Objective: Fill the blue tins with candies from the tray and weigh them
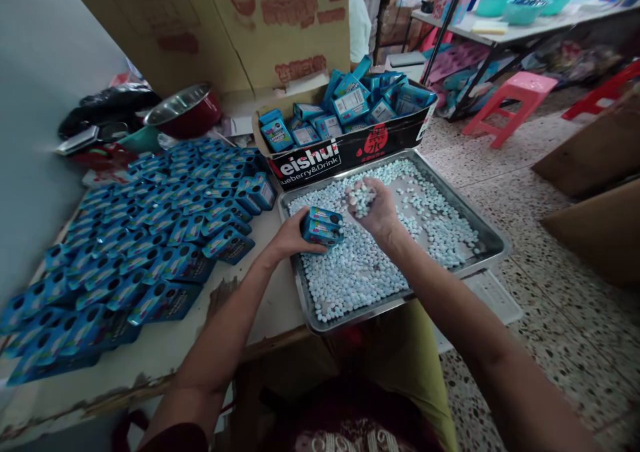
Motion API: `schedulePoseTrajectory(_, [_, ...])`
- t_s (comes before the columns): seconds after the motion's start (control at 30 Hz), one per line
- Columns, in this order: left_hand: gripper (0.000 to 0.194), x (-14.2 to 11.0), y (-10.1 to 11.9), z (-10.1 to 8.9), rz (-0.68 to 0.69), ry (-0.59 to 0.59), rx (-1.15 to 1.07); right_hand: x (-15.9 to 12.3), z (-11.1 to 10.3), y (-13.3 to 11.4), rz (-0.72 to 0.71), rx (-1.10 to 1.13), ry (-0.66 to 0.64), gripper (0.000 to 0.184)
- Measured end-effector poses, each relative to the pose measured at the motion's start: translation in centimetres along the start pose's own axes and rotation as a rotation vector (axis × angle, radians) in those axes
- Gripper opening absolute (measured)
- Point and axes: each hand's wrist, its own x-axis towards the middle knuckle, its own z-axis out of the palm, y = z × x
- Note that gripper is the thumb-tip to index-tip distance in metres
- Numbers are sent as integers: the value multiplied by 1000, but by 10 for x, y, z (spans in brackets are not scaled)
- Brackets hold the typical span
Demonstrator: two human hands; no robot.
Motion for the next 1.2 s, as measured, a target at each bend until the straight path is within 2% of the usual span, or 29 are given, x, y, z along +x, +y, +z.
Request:
schedulePoseTrajectory(0.07, [95, 0, 7, 2, -8, -50, 48, -6, 20, -3, -64, 97, -55, 34])
schedulePoseTrajectory(0.17, [93, 0, 15, 5, -24, -78, 29, -11, 38, 0, -127, 68, -69, 42])
schedulePoseTrajectory(0.33, [94, -4, 15, 3, -57, -75, -16, -16, 42, 9, -189, -73, -67, 51])
schedulePoseTrajectory(0.4, [94, -5, 12, 4, -85, -51, -2, -21, 41, 12, -190, -135, -123, 53])
schedulePoseTrajectory(0.47, [95, -6, 8, 9, -95, 34, 20, -25, 38, 12, -197, -189, -221, 55])
schedulePoseTrajectory(0.53, [98, -5, 5, 16, -74, 163, 68, -27, 29, 8, -212, -251, -251, 57])
schedulePoseTrajectory(0.6, [96, -3, 2, 23, -24, 227, 100, -24, 11, 0, -243, -338, -152, 59])
schedulePoseTrajectory(0.73, [92, 3, -5, 28, 49, 179, -3, -3, -46, -16, -311, -587, 147, 60])
schedulePoseTrajectory(0.8, [97, 6, -7, 29, 21, 169, -62, 8, -72, -18, -340, -736, 235, 55])
schedulePoseTrajectory(0.87, [102, 10, -6, 31, -14, 124, -113, 16, -89, -16, -401, -920, 293, 47])
schedulePoseTrajectory(1.03, [106, 12, 6, 27, -71, 78, -154, 17, -100, -9, -602, -1503, 325, 31])
schedulePoseTrajectory(1.1, [106, 10, 8, 22, -109, 35, -207, 14, -103, -8, -622, -1646, 313, 32])
schedulePoseTrajectory(1.2, [104, 2, 5, 17, -192, -87, -410, 9, -107, -7, -630, -1743, 290, 34])
